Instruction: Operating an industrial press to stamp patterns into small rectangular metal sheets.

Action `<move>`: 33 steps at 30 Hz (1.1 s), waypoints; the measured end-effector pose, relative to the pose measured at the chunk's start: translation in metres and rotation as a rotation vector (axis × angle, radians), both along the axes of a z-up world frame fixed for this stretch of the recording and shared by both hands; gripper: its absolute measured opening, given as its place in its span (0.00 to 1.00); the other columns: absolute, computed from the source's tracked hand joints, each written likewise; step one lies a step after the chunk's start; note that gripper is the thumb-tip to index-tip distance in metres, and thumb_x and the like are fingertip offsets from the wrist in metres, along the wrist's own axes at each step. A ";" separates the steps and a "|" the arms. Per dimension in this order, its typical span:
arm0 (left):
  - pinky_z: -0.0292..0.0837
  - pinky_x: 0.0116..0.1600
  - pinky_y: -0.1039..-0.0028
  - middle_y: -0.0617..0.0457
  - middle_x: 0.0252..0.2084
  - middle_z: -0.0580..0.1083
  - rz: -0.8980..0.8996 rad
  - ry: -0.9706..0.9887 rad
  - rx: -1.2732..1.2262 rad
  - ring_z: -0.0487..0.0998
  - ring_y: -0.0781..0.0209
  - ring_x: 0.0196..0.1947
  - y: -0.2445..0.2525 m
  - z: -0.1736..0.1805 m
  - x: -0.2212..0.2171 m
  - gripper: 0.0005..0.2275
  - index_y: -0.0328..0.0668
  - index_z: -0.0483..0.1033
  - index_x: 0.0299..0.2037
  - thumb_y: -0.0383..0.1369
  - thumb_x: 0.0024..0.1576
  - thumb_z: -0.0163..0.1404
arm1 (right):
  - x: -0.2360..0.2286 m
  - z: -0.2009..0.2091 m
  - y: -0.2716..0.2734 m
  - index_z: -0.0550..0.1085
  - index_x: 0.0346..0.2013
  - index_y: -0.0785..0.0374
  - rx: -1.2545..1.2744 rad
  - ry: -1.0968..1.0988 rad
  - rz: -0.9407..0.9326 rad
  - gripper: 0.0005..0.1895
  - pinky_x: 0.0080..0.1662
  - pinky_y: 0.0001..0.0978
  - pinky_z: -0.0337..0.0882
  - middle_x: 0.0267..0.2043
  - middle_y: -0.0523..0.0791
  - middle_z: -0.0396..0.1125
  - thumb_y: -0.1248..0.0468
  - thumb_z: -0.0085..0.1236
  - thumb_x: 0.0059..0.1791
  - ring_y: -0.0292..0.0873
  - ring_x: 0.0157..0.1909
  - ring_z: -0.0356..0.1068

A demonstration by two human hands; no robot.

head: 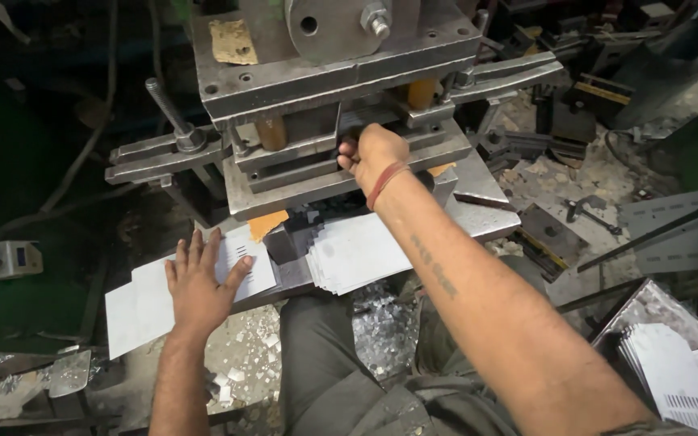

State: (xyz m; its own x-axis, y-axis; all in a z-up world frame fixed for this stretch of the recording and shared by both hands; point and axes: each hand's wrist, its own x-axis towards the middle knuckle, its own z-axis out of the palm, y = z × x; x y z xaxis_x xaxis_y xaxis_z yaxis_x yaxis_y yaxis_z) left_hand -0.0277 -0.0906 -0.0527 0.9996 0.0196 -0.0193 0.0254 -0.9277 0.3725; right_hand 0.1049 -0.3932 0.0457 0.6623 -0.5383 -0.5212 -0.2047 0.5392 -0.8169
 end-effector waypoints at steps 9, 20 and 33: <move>0.31 0.78 0.41 0.41 0.80 0.49 -0.055 0.072 -0.087 0.41 0.40 0.80 0.009 0.014 0.003 0.48 0.57 0.50 0.78 0.67 0.50 0.52 | -0.012 0.008 -0.005 0.72 0.29 0.74 -0.090 0.011 0.115 0.20 0.16 0.33 0.77 0.17 0.49 0.68 0.65 0.35 0.55 0.43 0.13 0.71; 0.71 0.69 0.49 0.50 0.73 0.60 -0.176 0.197 0.281 0.65 0.43 0.71 0.065 0.038 0.000 0.56 0.57 0.60 0.74 0.47 0.30 0.77 | -0.016 0.010 -0.003 0.70 0.33 0.77 -0.071 -0.050 0.131 0.15 0.18 0.36 0.80 0.21 0.52 0.69 0.69 0.33 0.52 0.45 0.15 0.73; 0.71 0.65 0.49 0.45 0.56 0.68 -0.031 0.328 -0.048 0.73 0.43 0.58 0.044 0.118 -0.011 0.55 0.57 0.63 0.70 0.25 0.25 0.77 | -0.176 -0.016 -0.032 0.72 0.55 0.71 -0.065 -0.396 0.482 0.16 0.33 0.29 0.76 0.31 0.48 0.73 0.69 0.41 0.56 0.39 0.28 0.72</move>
State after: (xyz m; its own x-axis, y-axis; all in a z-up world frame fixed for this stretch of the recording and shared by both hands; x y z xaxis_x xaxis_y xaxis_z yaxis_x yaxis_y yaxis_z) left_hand -0.0387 -0.0465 0.0653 0.9400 -0.0199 -0.3405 0.1231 -0.9113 0.3929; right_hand -0.0715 -0.4249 0.0298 0.9747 -0.1533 -0.1629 -0.0877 0.4083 -0.9086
